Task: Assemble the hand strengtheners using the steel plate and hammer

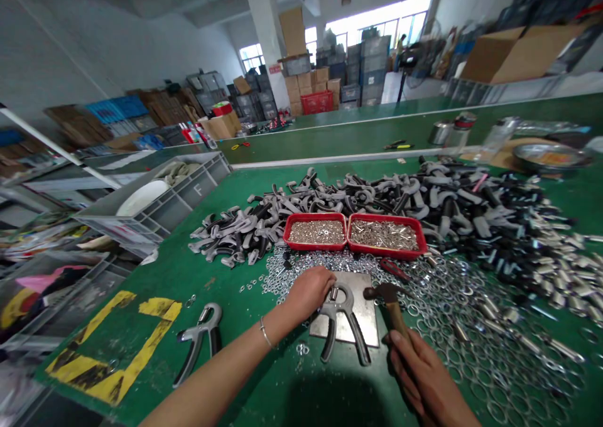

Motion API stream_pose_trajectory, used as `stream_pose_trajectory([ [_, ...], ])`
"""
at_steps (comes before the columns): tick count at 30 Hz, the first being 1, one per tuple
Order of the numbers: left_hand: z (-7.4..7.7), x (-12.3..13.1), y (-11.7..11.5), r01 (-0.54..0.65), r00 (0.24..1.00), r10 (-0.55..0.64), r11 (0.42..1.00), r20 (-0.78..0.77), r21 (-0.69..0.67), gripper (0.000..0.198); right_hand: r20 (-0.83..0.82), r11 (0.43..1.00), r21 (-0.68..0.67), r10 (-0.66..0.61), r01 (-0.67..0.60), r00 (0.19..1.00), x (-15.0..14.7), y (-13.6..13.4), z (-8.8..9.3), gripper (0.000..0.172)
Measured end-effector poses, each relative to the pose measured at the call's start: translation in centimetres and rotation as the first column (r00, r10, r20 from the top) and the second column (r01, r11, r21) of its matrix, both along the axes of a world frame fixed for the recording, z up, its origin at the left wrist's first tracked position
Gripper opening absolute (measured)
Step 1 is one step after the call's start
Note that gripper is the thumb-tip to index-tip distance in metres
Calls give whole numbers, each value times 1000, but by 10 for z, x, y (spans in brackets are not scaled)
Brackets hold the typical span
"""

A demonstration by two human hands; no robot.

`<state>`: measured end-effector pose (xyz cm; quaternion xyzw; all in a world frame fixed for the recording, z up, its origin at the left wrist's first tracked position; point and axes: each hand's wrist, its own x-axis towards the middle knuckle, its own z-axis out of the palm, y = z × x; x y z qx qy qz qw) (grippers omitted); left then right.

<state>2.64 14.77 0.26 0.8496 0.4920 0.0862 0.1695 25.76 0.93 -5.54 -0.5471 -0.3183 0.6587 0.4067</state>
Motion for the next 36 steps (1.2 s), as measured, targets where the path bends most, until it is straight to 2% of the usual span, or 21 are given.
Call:
stream_pose_trajectory([
  [6,1,6,-1,31,991,-21,997,-131,72,22,33,1000,7,-29,29,999,-4,0,10,37],
  [10,-6,7,-5,34,983,-4,986,-183,161,20,32,1000,16,-10,10,999,-3,-1,11,36],
  [12,-13,8,-9,91,973,-34,966,-228,243,20,39,1000,19,-4,3,999,-4,-2,10,37],
  [15,-21,10,-13,257,936,-141,899,-322,354,20,97,999,31,10,-13,995,-4,-1,15,39],
  [17,-23,11,-13,319,918,-189,875,-349,365,19,171,997,42,57,-65,984,-3,2,24,40],
  [18,-23,10,-13,308,922,-186,883,-338,354,19,220,993,56,88,-103,972,-1,5,30,40],
  [21,-17,4,-16,140,970,-69,941,-231,307,18,411,960,145,163,-241,897,8,20,56,39],
  [24,-5,-9,-28,-33,996,56,957,-73,287,25,605,890,176,240,-421,759,15,39,86,38],
  [27,4,-20,-46,-31,999,35,970,-11,243,25,718,831,185,251,-525,649,12,54,107,40],
  [30,7,-24,-58,62,997,-52,980,-57,191,21,807,796,191,206,-575,554,3,68,108,38],
  [33,6,-21,-60,106,987,-85,982,-136,159,16,851,744,68,304,-664,428,-4,83,97,35],
  [34,5,-20,-59,112,984,-87,981,-157,159,16,846,728,49,334,-684,416,-6,87,94,36],
  [36,4,-18,-57,116,980,-84,979,-183,170,17,837,721,85,322,-687,441,-8,92,93,39],
])
